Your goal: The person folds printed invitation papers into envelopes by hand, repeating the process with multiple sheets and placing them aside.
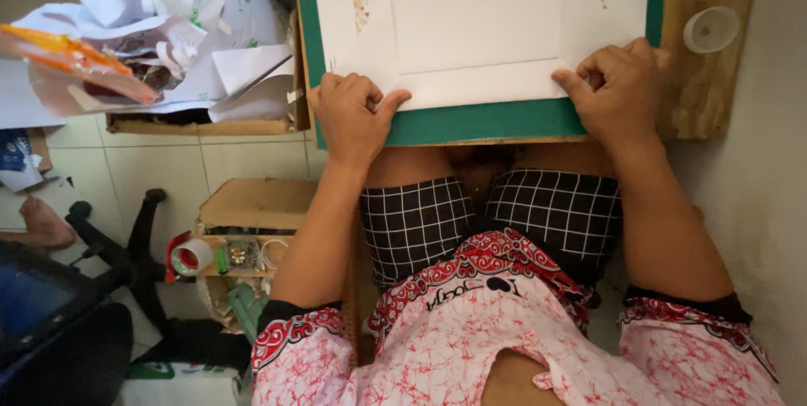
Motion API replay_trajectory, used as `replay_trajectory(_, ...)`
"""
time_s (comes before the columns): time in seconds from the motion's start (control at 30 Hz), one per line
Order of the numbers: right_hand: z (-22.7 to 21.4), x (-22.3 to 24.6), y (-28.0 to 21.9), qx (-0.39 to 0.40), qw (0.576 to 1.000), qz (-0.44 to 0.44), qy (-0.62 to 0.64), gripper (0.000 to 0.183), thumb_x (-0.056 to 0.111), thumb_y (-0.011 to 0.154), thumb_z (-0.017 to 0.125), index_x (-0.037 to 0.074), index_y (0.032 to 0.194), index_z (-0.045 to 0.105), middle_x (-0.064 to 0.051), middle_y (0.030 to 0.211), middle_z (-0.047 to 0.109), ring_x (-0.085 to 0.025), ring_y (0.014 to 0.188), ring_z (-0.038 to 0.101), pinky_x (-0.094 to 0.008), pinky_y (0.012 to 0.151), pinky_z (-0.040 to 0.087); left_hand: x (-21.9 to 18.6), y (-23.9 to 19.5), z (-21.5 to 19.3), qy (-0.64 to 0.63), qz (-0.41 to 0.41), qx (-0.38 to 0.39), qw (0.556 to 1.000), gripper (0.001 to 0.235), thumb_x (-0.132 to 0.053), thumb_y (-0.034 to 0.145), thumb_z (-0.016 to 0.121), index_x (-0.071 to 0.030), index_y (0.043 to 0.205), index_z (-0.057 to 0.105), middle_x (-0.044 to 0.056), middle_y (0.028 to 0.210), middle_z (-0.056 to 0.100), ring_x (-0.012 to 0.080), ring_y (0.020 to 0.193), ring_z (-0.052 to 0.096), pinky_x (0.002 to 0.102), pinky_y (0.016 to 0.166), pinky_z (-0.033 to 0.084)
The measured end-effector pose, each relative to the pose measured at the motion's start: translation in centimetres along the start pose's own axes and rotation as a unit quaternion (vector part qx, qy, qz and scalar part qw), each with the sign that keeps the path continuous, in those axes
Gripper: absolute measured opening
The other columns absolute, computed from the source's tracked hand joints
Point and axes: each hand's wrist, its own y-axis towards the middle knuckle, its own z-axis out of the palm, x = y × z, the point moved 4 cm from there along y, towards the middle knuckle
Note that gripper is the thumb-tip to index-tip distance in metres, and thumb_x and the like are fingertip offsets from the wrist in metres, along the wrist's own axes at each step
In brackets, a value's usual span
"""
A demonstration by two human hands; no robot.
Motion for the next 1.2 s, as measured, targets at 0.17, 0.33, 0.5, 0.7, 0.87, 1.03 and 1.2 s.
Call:
replay_trajectory(0.17,0.6,-0.5,0.0,-0.005,1.000,0.011,0.014,0.029,0.026,0.095,0.087,0.013,0.079,0.067,0.005,0.072,0.061,-0.018,0.092,0.051,-0.038,0.098,0.037,-0.2,0.0,0.4,0.013,-0.030,0.005,0.999,0.046,-0.042,0.078,0.091,-0.012,0.066,0.059,0.000,0.070,0.060,0.0261,0.084,0.051,0.045,0.084,0.037)
replay_trajectory(0.33,0.8,-0.7,-0.3,0.015,0.999,0.022,0.028,0.029,0.026,0.097,0.086,0.012,0.082,0.066,0.005,0.073,0.062,-0.019,0.093,0.049,-0.037,0.099,0.037,0.0,0.2,0.4,0.007,-0.043,0.009,0.999,0.046,-0.040,0.078,0.092,-0.011,0.065,0.059,0.001,0.071,0.062,0.0271,0.085,0.051,0.045,0.083,0.037)
replay_trajectory(0.5,0.5,-0.3,0.0,0.013,1.000,0.009,0.007,0.030,0.027,0.098,0.085,0.012,0.081,0.066,0.003,0.073,0.062,-0.021,0.094,0.051,-0.040,0.100,0.037,-0.1,0.4,0.4,0.011,-0.056,0.017,0.998,0.044,-0.040,0.078,0.091,-0.011,0.066,0.060,0.000,0.074,0.063,0.0273,0.087,0.051,0.045,0.083,0.037)
replay_trajectory(0.7,-1.2,2.4,0.3,-0.060,0.996,-0.058,-0.035,0.039,0.033,0.093,0.080,0.001,0.115,0.074,-0.017,0.125,0.059,-0.038,0.120,0.049,-0.056,0.102,0.033,-1.4,-0.3,0.2,0.082,0.024,-0.011,0.996,0.027,-0.036,0.085,0.088,-0.018,0.100,0.075,0.004,0.122,0.063,0.0308,0.118,0.050,0.056,0.105,0.031)
replay_trajectory(0.87,-0.7,3.8,-1.6,-0.058,0.961,-0.125,-0.241,0.020,0.034,0.104,0.074,0.025,0.120,0.082,-0.005,0.159,0.059,-0.040,0.159,0.026,-0.065,0.124,0.006,-2.5,-2.0,0.4,0.226,0.131,-0.013,0.965,0.042,-0.047,0.098,0.077,-0.034,0.135,0.065,0.003,0.167,0.036,0.0386,0.157,0.024,0.072,0.124,-0.002)
replay_trajectory(1.03,3.4,7.5,-2.4,-0.019,0.964,0.047,-0.261,0.061,0.050,0.107,0.057,0.003,0.147,0.054,-0.023,0.170,0.023,-0.043,0.158,0.000,-0.068,0.122,-0.005,-7.1,-2.2,5.6,0.203,-0.263,0.295,0.896,0.106,-0.077,0.102,0.039,0.004,0.165,0.012,0.027,0.174,-0.002,0.0417,0.162,-0.012,0.076,0.121,-0.008)
replay_trajectory(1.2,4.7,7.3,-2.1,0.027,0.973,0.181,-0.138,0.098,0.065,0.111,0.055,-0.003,0.168,0.012,-0.039,0.169,0.003,-0.053,0.154,-0.007,-0.074,0.121,-0.004,-6.0,-1.5,4.6,0.108,-0.329,0.162,0.924,0.135,-0.079,0.079,0.068,0.003,0.159,-0.003,0.036,0.165,-0.017,0.0460,0.155,-0.022,0.076,0.118,-0.010)
